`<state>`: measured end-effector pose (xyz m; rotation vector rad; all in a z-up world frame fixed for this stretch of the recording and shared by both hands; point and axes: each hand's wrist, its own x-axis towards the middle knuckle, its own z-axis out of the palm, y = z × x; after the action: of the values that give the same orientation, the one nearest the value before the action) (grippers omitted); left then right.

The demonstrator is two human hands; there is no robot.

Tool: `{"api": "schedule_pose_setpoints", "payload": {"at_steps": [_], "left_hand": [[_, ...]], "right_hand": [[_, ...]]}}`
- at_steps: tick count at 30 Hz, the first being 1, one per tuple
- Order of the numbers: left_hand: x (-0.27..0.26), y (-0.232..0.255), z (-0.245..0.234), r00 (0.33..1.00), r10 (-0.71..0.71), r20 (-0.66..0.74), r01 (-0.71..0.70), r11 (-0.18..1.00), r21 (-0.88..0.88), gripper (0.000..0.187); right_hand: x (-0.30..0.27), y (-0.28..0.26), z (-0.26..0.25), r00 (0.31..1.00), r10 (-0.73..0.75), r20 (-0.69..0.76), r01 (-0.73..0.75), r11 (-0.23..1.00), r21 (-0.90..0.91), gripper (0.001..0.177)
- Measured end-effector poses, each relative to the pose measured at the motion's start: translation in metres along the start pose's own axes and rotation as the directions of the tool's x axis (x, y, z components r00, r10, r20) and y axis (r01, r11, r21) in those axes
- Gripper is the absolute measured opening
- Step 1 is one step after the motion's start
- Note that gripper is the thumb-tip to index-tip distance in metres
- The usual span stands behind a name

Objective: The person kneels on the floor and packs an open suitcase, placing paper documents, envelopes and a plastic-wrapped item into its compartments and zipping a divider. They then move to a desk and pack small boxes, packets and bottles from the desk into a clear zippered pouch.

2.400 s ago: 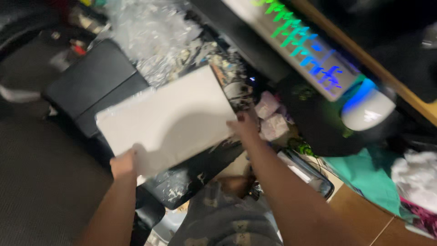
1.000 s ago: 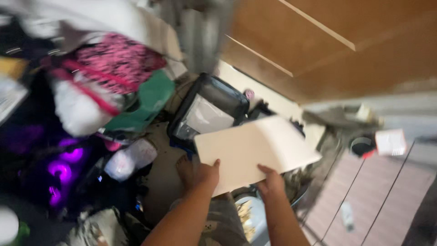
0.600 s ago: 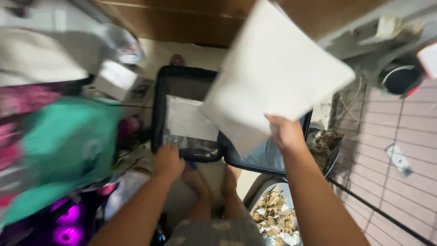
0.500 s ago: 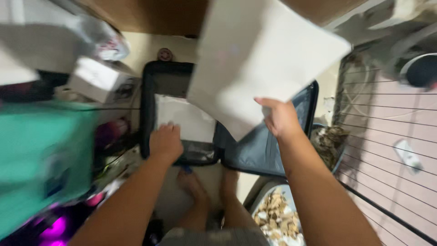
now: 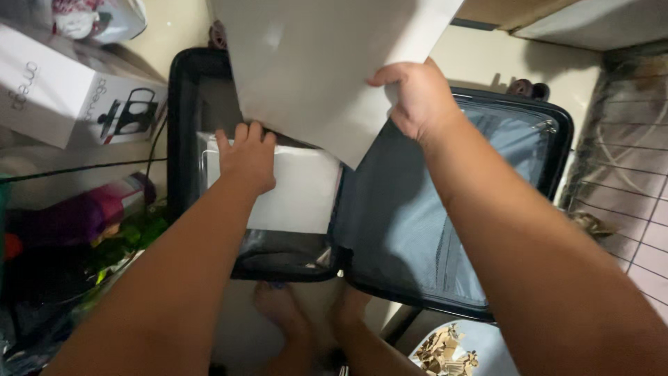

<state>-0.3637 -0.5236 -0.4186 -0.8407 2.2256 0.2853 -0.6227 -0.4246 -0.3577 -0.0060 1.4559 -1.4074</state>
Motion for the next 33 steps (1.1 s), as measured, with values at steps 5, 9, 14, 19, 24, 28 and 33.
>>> {"api": "schedule_pose_setpoints", "payload": {"at_steps": [5, 9, 14, 19, 24, 28, 33], "left_hand": [[-0.009, -0.012, -0.005, 0.987, 0.113, -0.115, -0.120, 0.991, -0.061, 0.060], [-0.026, -0.021, 0.000, 0.940, 0.201, -0.275, -0.243, 0.962, -0.125, 0.044], [-0.034, -0.025, -0.003, 0.941, 0.228, -0.251, -0.270, 0.951, -0.150, 0.049], [-0.036, -0.029, -0.006, 0.928, 0.259, -0.267, -0.311, 0.934, -0.177, 0.052], [-0.042, -0.041, -0.012, 0.873, 0.347, -0.343, -0.433, 0.876, -0.215, 0.038], [-0.048, -0.046, -0.016, 0.886, 0.352, -0.301, -0.427, 0.873, -0.236, 0.034], [-0.048, -0.048, -0.016, 0.897, 0.381, -0.224, -0.433, 0.859, -0.273, 0.033]], "right_hand": [[0.028, 0.000, 0.014, 0.996, 0.051, 0.070, -0.051, 0.999, 0.008, 0.042], [0.046, -0.002, 0.017, 0.995, 0.094, 0.022, -0.091, 0.990, -0.108, 0.043], [0.068, -0.004, 0.018, 0.981, 0.095, 0.170, -0.089, 0.995, -0.045, 0.046], [0.084, 0.019, 0.012, 0.959, 0.223, 0.173, -0.227, 0.974, 0.004, 0.042], [0.087, 0.093, -0.003, 0.921, 0.357, 0.156, -0.359, 0.933, -0.018, 0.035], [0.074, 0.171, -0.003, 0.843, 0.527, 0.107, -0.529, 0.848, -0.007, 0.034], [0.048, 0.242, -0.008, 0.730, 0.672, -0.125, -0.684, 0.712, -0.162, 0.043]]}}
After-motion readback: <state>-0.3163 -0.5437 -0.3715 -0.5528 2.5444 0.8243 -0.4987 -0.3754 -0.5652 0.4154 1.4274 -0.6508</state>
